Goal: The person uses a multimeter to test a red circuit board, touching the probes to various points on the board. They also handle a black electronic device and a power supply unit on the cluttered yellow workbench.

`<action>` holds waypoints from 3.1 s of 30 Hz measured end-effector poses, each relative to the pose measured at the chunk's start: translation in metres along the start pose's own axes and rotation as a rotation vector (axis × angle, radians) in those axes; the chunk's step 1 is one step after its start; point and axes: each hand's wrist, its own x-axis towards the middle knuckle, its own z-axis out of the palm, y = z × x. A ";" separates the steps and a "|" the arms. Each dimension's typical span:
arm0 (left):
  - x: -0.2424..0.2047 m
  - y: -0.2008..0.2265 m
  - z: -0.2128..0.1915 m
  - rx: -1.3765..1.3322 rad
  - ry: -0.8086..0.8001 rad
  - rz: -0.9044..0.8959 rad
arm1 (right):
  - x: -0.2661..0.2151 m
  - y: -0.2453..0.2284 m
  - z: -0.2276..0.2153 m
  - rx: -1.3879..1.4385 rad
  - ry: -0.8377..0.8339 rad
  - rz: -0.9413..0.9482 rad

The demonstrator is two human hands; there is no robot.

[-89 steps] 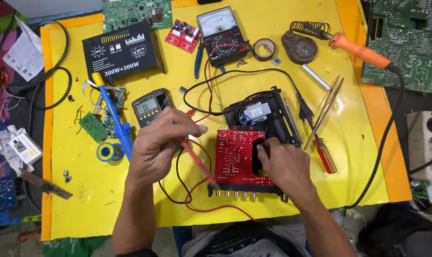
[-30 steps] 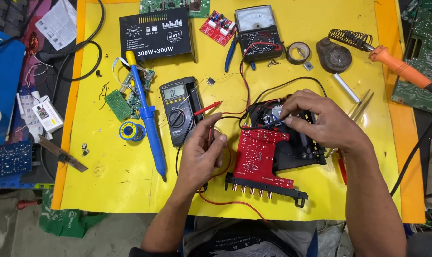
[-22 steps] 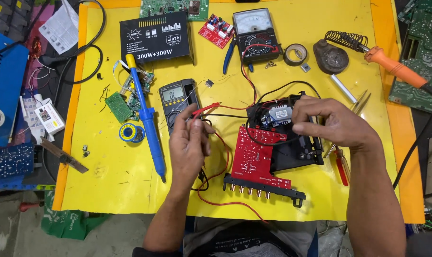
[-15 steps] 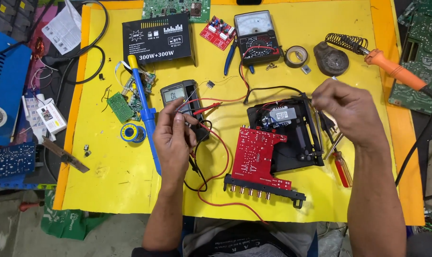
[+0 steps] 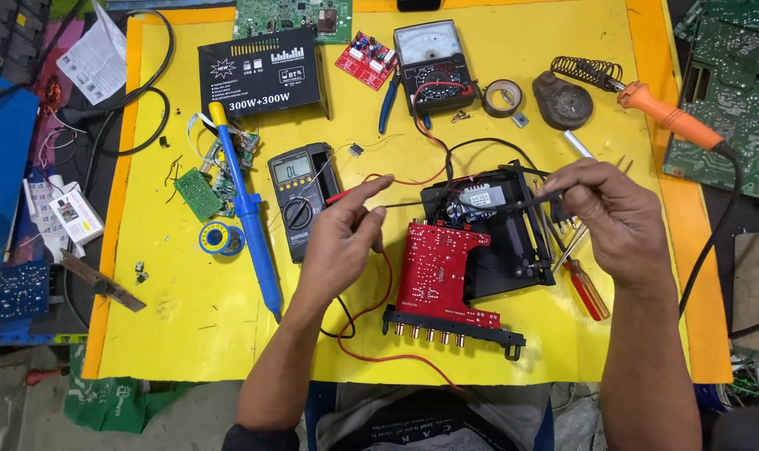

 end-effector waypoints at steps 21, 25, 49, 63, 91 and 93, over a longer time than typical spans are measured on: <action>-0.035 0.015 -0.011 0.025 -0.031 0.244 | 0.137 0.110 0.078 -1.416 -0.516 0.099; -0.029 -0.010 -0.013 -0.067 0.051 0.227 | 0.118 0.091 0.064 -1.490 -0.352 -0.198; -0.023 0.040 -0.006 -0.672 -0.309 -0.056 | 0.062 -0.045 0.076 -0.889 -0.060 -0.952; -0.009 0.005 0.007 -1.027 -0.187 -0.021 | 0.054 0.005 0.071 -1.423 0.160 -0.478; 0.006 0.007 -0.025 -1.091 -0.315 0.036 | 0.057 -0.011 0.120 -0.174 -0.554 -0.032; 0.004 0.013 -0.015 -1.160 -0.319 0.023 | 0.050 0.011 0.132 -0.525 -0.380 -0.079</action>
